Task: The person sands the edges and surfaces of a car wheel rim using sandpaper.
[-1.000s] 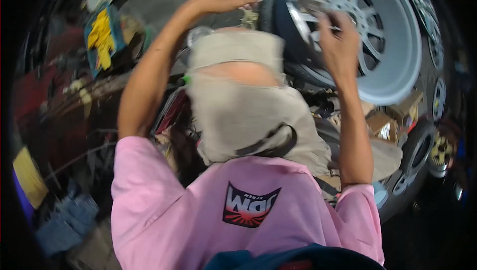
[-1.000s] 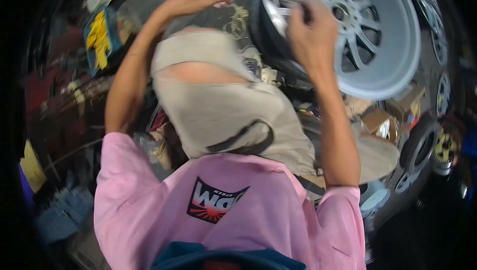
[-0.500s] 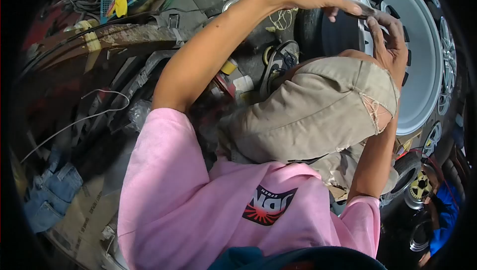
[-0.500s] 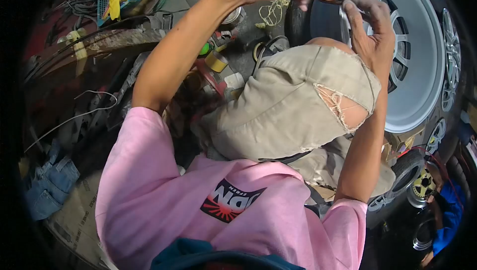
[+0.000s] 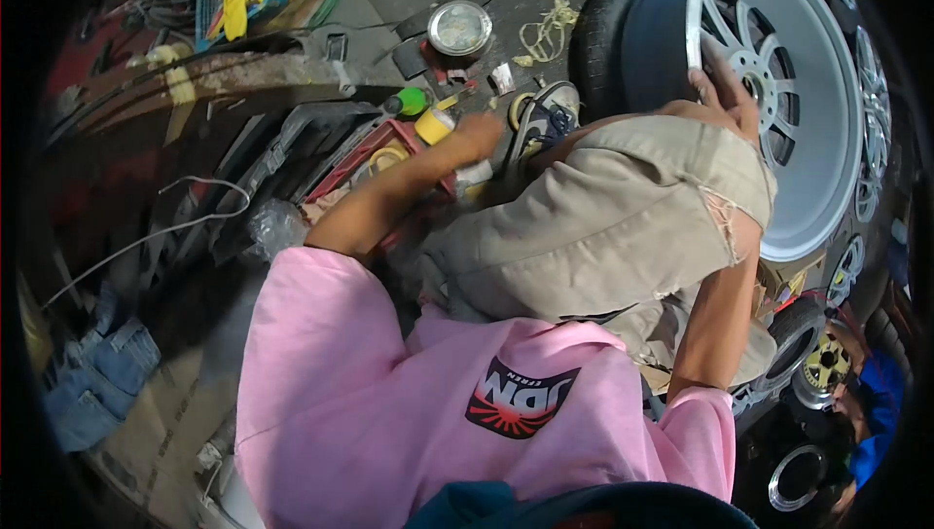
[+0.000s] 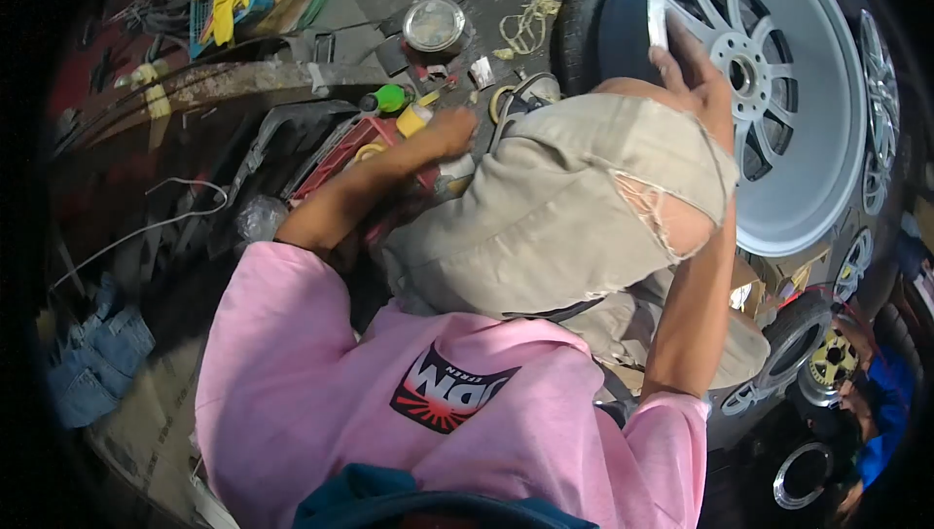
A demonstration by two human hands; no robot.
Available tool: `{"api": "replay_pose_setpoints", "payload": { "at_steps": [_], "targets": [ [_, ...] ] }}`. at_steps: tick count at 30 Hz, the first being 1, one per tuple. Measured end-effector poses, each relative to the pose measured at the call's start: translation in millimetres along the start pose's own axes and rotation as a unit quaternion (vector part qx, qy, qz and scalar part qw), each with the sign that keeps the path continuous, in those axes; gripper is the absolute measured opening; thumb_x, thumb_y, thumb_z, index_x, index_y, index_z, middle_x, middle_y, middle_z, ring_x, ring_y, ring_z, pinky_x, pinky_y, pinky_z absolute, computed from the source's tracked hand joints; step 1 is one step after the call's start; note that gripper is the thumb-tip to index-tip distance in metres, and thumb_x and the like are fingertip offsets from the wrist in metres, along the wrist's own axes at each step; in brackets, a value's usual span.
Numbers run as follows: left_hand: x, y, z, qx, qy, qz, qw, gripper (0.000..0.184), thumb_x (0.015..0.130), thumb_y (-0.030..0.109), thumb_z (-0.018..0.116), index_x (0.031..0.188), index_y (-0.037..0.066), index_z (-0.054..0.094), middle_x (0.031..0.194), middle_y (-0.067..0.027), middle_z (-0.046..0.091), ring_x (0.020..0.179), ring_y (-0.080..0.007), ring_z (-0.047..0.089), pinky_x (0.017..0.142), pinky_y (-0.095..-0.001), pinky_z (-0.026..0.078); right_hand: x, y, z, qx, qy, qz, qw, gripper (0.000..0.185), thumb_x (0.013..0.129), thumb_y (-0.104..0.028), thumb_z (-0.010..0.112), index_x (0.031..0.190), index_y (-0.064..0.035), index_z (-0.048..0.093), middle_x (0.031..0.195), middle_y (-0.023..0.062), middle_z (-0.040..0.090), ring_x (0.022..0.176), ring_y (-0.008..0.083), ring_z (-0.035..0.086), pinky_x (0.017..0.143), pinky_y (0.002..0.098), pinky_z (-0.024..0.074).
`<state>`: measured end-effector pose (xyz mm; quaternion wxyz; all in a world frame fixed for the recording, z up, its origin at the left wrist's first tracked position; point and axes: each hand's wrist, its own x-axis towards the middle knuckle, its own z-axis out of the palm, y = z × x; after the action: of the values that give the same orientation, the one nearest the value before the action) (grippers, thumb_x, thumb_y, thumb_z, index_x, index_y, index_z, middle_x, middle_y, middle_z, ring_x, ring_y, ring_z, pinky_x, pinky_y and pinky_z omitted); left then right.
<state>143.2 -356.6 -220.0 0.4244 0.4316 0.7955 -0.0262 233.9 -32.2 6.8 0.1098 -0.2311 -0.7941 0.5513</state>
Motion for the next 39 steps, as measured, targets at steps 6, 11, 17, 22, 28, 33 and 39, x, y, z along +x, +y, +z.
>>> {"api": "replay_pose_setpoints", "payload": {
  "at_steps": [6,11,17,22,28,33,39],
  "targets": [
    [31,4,98,0.115,0.072,-0.001,0.991,0.023,0.09,0.014,0.065,0.109,0.006,0.076,0.107,-0.0193,0.071,0.105,-0.0326,0.072,0.08,-0.0417,0.06,-86,-48,-60,-0.057,-0.089,0.114,0.988,0.042,0.105,-0.022,0.062,0.138,0.0022,0.063,0.121,0.012,0.073,0.111,0.0151,0.063,0.101,0.0296,0.047],
    [38,13,92,0.105,0.065,0.032,0.992,0.023,0.09,0.014,0.064,0.108,0.004,0.075,0.103,-0.0197,0.072,0.098,-0.0319,0.072,0.078,-0.0423,0.059,-119,-59,-100,0.118,0.054,0.165,0.978,0.038,0.106,-0.028,0.061,0.125,0.0031,0.071,0.104,0.0093,0.076,0.088,0.0122,0.068,0.076,0.0267,0.0539],
    [6,-12,37,0.079,0.121,0.081,0.986,0.023,0.09,0.013,0.064,0.107,0.002,0.074,0.099,-0.0201,0.072,0.09,-0.0311,0.073,0.075,-0.0429,0.058,-143,-38,-112,0.103,0.134,0.115,0.979,0.031,0.105,-0.024,0.064,0.121,0.0004,0.074,0.098,0.0058,0.075,0.086,0.0096,0.066,0.077,0.0252,0.0526],
    [-30,-30,-87,0.033,0.323,0.176,0.929,0.023,0.09,0.013,0.064,0.107,0.0,0.073,0.095,-0.0205,0.072,0.083,-0.0304,0.073,0.072,-0.0435,0.057,-155,-48,-100,0.009,0.138,0.083,0.987,0.023,0.099,-0.014,0.068,0.117,-0.0014,0.075,0.094,0.0034,0.073,0.084,0.0095,0.066,0.077,0.0262,0.0521],
    [-108,89,-318,-0.032,0.492,0.187,0.85,0.023,0.091,0.01,0.062,0.106,-0.004,0.072,0.086,-0.0172,0.074,0.07,-0.025,0.072,0.067,-0.04,0.057,-141,-85,-80,-0.205,0.184,-0.225,0.935,0.05,0.087,-0.012,0.076,0.136,-0.0103,0.066,0.126,0.0113,0.067,0.114,0.0332,0.065,0.098,0.042,0.053],
    [-167,248,-394,-0.249,0.113,0.278,0.921,0.024,0.097,0.017,0.059,0.106,-0.003,0.071,0.08,-0.0044,0.068,0.074,-0.0128,0.07,0.064,-0.028,0.057,-122,-137,-91,-0.395,0.235,-0.379,0.803,0.064,0.083,-0.011,0.074,0.145,-0.0138,0.059,0.149,0.0092,0.056,0.137,0.0301,0.054,0.116,0.0432,0.0452],
    [-108,310,-371,-0.321,-0.079,0.343,0.879,0.033,0.101,0.032,0.063,0.092,0.001,0.07,0.074,-0.0015,0.063,0.07,-0.0139,0.065,0.064,-0.0307,0.053,-123,-104,-158,-0.428,0.148,-0.384,0.804,0.058,0.084,-0.005,0.069,0.142,-0.013,0.062,0.135,0.0095,0.065,0.12,0.0321,0.065,0.099,0.041,0.0563]
  ]
}}
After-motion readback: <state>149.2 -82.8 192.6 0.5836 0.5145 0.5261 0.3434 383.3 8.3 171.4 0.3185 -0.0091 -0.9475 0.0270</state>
